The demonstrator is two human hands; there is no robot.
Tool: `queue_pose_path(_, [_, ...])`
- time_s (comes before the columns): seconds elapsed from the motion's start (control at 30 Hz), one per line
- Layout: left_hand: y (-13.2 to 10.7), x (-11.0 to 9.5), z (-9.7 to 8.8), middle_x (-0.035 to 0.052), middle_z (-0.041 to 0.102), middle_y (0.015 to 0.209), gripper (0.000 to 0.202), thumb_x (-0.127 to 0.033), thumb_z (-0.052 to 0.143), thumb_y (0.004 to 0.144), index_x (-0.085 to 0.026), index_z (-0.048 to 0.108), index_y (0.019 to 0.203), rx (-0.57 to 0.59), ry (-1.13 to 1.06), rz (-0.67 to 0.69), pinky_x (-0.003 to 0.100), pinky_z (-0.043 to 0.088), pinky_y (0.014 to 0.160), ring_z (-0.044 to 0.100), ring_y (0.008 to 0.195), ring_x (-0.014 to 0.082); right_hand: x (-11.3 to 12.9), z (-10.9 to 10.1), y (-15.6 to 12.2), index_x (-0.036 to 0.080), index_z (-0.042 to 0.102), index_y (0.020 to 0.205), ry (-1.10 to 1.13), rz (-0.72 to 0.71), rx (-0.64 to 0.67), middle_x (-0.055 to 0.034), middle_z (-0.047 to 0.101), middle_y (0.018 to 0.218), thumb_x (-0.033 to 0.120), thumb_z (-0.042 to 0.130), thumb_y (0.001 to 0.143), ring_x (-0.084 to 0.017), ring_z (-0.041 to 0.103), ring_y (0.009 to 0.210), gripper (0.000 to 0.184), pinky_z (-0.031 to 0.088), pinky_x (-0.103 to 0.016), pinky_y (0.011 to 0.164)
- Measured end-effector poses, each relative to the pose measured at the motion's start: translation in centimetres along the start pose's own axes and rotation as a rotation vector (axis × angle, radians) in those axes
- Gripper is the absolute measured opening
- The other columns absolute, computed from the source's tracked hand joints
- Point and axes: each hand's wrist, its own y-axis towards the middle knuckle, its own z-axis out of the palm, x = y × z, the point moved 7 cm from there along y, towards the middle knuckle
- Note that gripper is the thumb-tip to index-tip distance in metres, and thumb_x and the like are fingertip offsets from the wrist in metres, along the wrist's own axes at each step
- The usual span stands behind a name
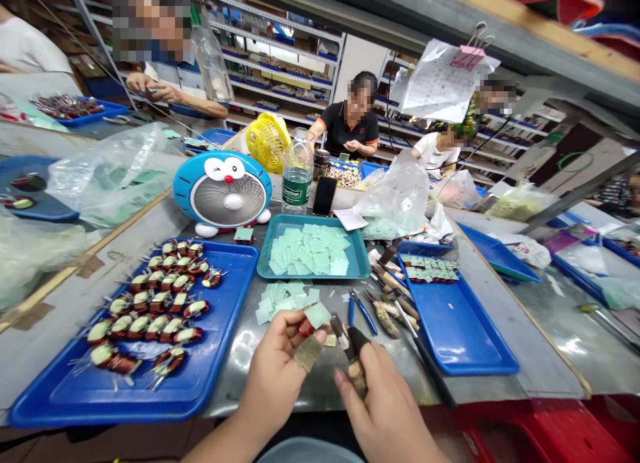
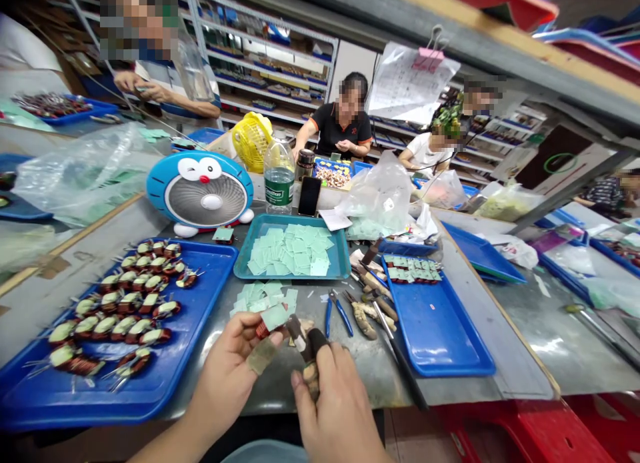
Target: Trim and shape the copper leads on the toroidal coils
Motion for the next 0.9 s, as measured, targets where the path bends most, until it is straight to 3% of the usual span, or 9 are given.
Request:
queue_pose_path(0.2, [-1.2,0.0,0.3,0.0071,0.062,0.126,0.037,-0.044,0.066,0.091,-0.024,0.049,0.118,0.179,0.011,0.014,0.026,0.054,0.096,0.066,0.109,0.0163,-0.7,-0.8,0.2,0.025,0.044,0.137,-0.043,-0.097,-0.037,-0.0083,0.058,0.102,0.022,0.053,0.098,-0.027,0.059,0.091,0.04,0.053,-0.04,0.075])
queue_pose_path(0.37, [-1.2,-1.1,0.3,0.0097,0.056,0.141,0.054,-0.042,0.069,0.09,-0.027,0.048,0.137,0.31,0.065,-0.051,0.028,0.049,0.108,0.058,0.129,0.0219,-1.9,-2.5,0.6,0.029,0.04,0.146,-0.107,-0.154,0.067,-0.0098,0.057,0.115,0.012,0.054,0.095,-0.028,0.056,0.097,0.056,0.05,-0.043,0.082])
queue_pose_path(0.43, [-1.1,-1.4,0.5,0.0105,0.059,0.139,0.051,-0.045,0.064,0.092,-0.025,0.053,0.137,0.356,0.102,-0.077,0.03,0.049,0.108,0.061,0.125,0.0229,-2.1,-3.0,0.8,0.028,0.039,0.147,-0.142,-0.203,0.125,-0.0093,0.057,0.113,0.01,0.055,0.093,-0.028,0.055,0.097,0.059,0.048,-0.043,0.082])
queue_pose_path(0.53, [-1.1,-1.5,1.1,0.0107,0.064,0.133,0.048,-0.05,0.051,0.097,-0.022,0.059,0.135,0.392,0.103,-0.133,0.034,0.053,0.102,0.068,0.109,0.0222,-2.1,-3.6,1.2,0.024,0.052,0.133,-0.176,-0.255,0.171,-0.0076,0.058,0.103,0.011,0.056,0.093,-0.026,0.053,0.091,0.043,0.045,-0.04,0.078])
queue_pose_path(0.63, [-1.2,-1.7,1.6,0.0089,0.068,0.125,0.048,-0.05,0.053,0.096,-0.022,0.059,0.134,0.402,0.142,-0.143,0.032,0.054,0.099,0.066,0.109,0.0222,-2.0,-3.8,1.5,0.02,0.058,0.098,-0.188,-0.254,0.21,-0.0075,0.057,0.098,0.013,0.054,0.093,-0.025,0.052,0.088,0.009,0.043,-0.038,0.076])
queue_pose_path(0.77, [-1.3,-2.5,1.6,0.0046,0.073,0.093,0.036,-0.048,0.055,0.096,-0.02,0.064,0.117,0.4,0.415,-0.076,0.023,0.049,0.083,0.068,0.089,0.0181,-1.4,-4.1,1.6,0.02,0.053,0.085,-0.164,-0.221,0.286,-0.0061,0.059,0.094,0.01,0.053,0.09,-0.023,0.053,0.086,0.011,0.041,-0.035,0.076])
queue_pose_path(0.9, [-1.5,-3.2,1.8,0.0025,0.072,0.086,0.028,-0.045,0.051,0.098,-0.02,0.063,0.099,0.462,0.511,-0.018,0.02,0.045,0.075,0.068,0.083,0.016,-0.9,-4.4,1.4,0.021,0.047,0.079,0.023,-0.121,0.436,0.0016,0.057,0.079,0.011,0.054,0.089,-0.015,0.052,0.072,0.016,0.039,-0.027,0.067])
